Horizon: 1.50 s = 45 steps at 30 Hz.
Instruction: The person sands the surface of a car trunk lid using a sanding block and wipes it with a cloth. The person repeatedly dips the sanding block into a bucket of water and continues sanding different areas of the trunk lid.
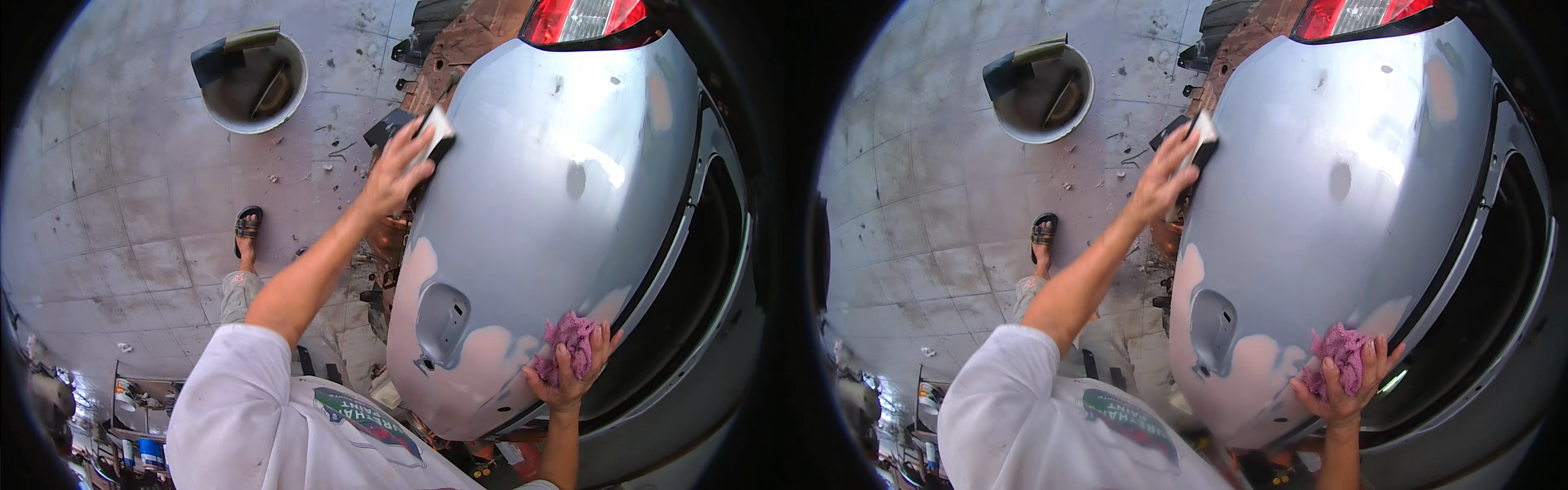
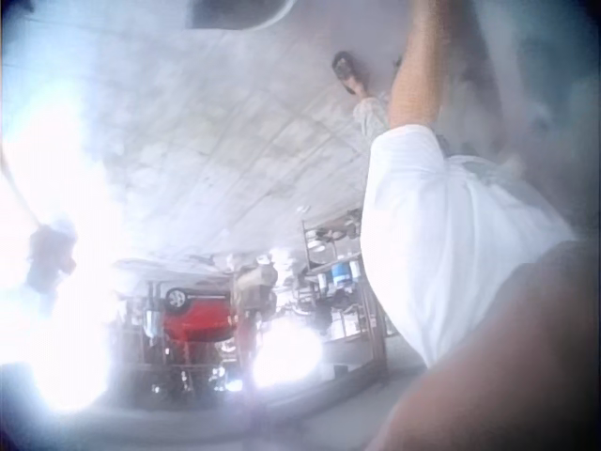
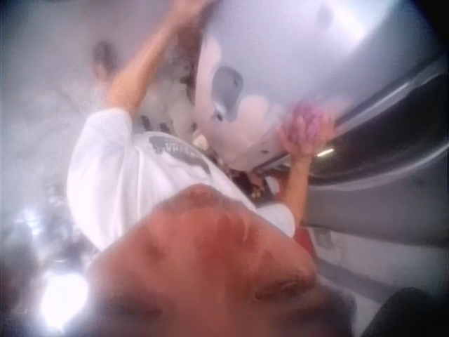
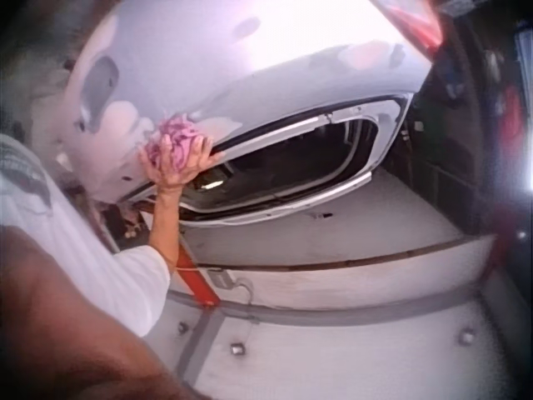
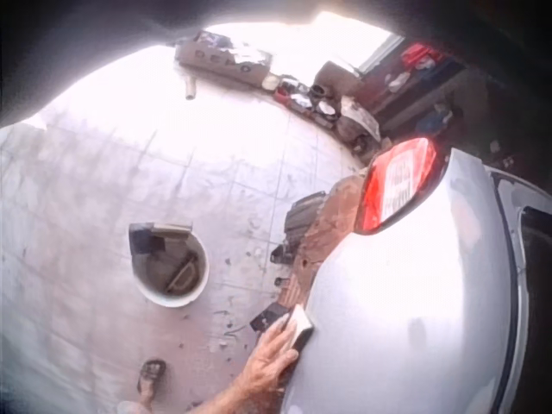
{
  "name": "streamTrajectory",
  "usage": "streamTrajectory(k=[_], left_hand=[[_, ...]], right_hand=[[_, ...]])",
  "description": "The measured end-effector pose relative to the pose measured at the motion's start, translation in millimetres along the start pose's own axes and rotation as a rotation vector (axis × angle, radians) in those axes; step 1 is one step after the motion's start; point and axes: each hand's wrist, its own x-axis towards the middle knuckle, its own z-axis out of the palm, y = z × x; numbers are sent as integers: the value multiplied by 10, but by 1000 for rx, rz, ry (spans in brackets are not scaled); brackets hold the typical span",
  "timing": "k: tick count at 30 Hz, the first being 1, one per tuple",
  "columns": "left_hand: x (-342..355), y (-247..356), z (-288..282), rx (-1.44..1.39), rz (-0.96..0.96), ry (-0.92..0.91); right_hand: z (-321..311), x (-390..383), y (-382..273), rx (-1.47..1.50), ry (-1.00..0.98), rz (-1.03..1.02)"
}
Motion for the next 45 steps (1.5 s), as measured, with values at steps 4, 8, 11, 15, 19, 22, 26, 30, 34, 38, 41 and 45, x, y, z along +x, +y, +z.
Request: streamTrajectory(k=[4, 8, 11, 15, 19, 22, 26, 30, 34, 38, 41, 45], left_hand=[[-738, 115, 148, -88, -168, 64], [779, 177, -89, 143, 108, 92], [942, 429, 11, 201, 204, 170], [-992, 506, 330, 215, -31, 105], [-1587, 565, 400, 248, -68, 69], [-272, 600, 310, 340, 78, 111], [1228, 1049, 300, 165, 138, 166], [-789, 1461, 976, 503, 307, 122], [-2353, 1701, 1208, 517, 262, 24], [-1295, 1772, 1093, 427, 120, 71], [-1076, 1615, 914, 273, -52, 112], [-2955, 1649, 1665, 645, 191, 254]], right_hand=[[-24, 23, -28, 8, 15, -22], [56, 135, 50, 42, 54, -49], [84, 104, 54, 45, 103, -52], [64, 54, 15, 62, 107, -28], [85, 133, -8, 86, 144, -4], [149, 159, -25, 119, 194, 29], [174, 171, -68, 120, 300, 13], [290, 86, -20, 134, 397, 63], [400, 137, 70, 96, 514, 40], [374, -52, -74, 50, 621, 36], [527, -485, -449, 86, 584, -30], [492, -1781, -784, 198, 443, -97]])
